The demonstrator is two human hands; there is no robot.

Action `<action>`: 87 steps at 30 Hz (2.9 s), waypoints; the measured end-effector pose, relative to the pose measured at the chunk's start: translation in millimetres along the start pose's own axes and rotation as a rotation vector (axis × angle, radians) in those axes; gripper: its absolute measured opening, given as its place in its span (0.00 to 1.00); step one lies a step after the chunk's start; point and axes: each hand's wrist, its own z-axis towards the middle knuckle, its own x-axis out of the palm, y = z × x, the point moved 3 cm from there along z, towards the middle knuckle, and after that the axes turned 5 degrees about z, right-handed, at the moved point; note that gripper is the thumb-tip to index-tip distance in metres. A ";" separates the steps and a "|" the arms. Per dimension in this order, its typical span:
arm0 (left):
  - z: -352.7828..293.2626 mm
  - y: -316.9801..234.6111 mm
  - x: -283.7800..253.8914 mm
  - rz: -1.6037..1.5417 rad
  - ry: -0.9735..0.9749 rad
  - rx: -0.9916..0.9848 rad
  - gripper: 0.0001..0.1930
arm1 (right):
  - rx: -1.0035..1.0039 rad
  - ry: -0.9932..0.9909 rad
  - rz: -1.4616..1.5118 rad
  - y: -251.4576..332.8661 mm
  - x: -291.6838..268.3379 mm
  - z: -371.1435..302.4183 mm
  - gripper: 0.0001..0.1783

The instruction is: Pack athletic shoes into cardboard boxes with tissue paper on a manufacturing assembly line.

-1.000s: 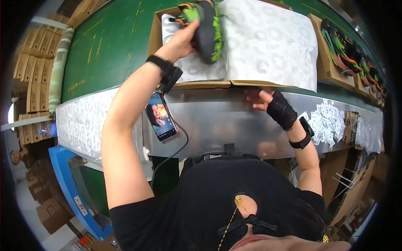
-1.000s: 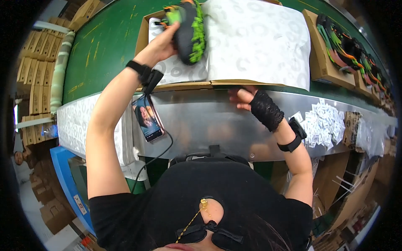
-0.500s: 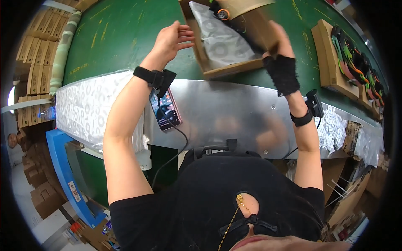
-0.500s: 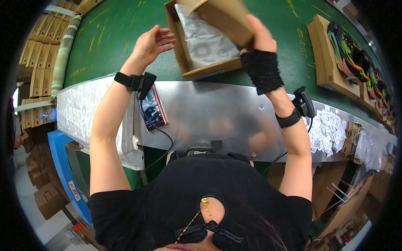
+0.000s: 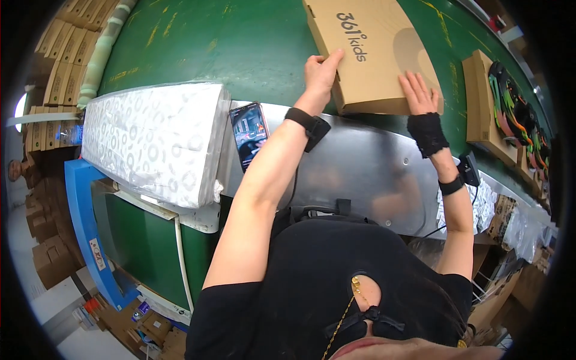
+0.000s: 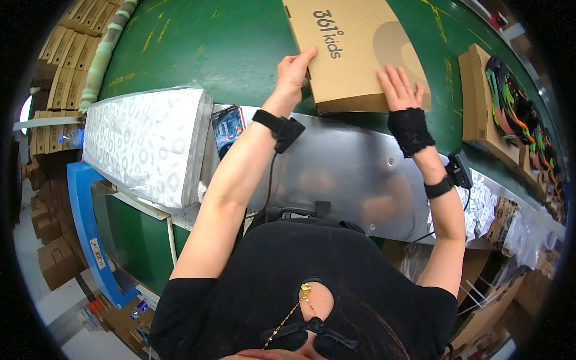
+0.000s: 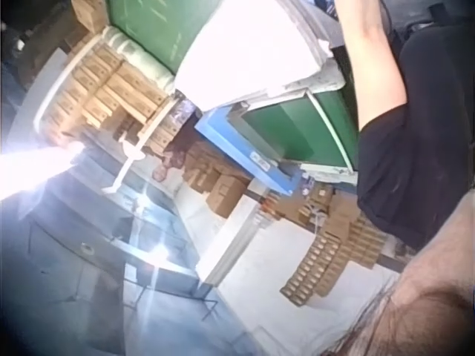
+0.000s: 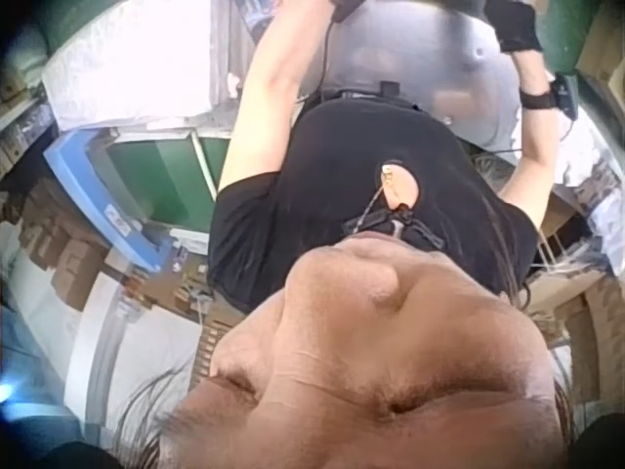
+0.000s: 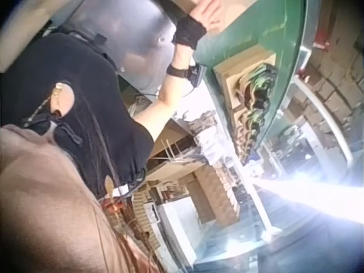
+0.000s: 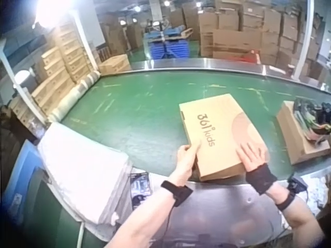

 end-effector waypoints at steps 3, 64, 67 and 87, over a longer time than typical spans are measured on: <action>-5.3 -1.5 17.6 -0.528 0.220 -0.168 0.29 | -0.005 0.048 0.112 -2.9 -24.1 1.3 0.31; -210.2 51.0 -113.3 0.606 0.658 -0.074 0.14 | 0.381 -0.371 0.296 -96.0 -103.4 -27.5 0.19; -207.7 53.1 -112.4 0.592 0.651 -0.098 0.13 | 0.577 0.168 0.389 -107.6 -99.2 -2.3 0.27; -236.4 61.4 -84.3 0.370 0.491 -0.187 0.09 | 0.255 0.390 0.503 -83.1 -169.5 27.5 0.23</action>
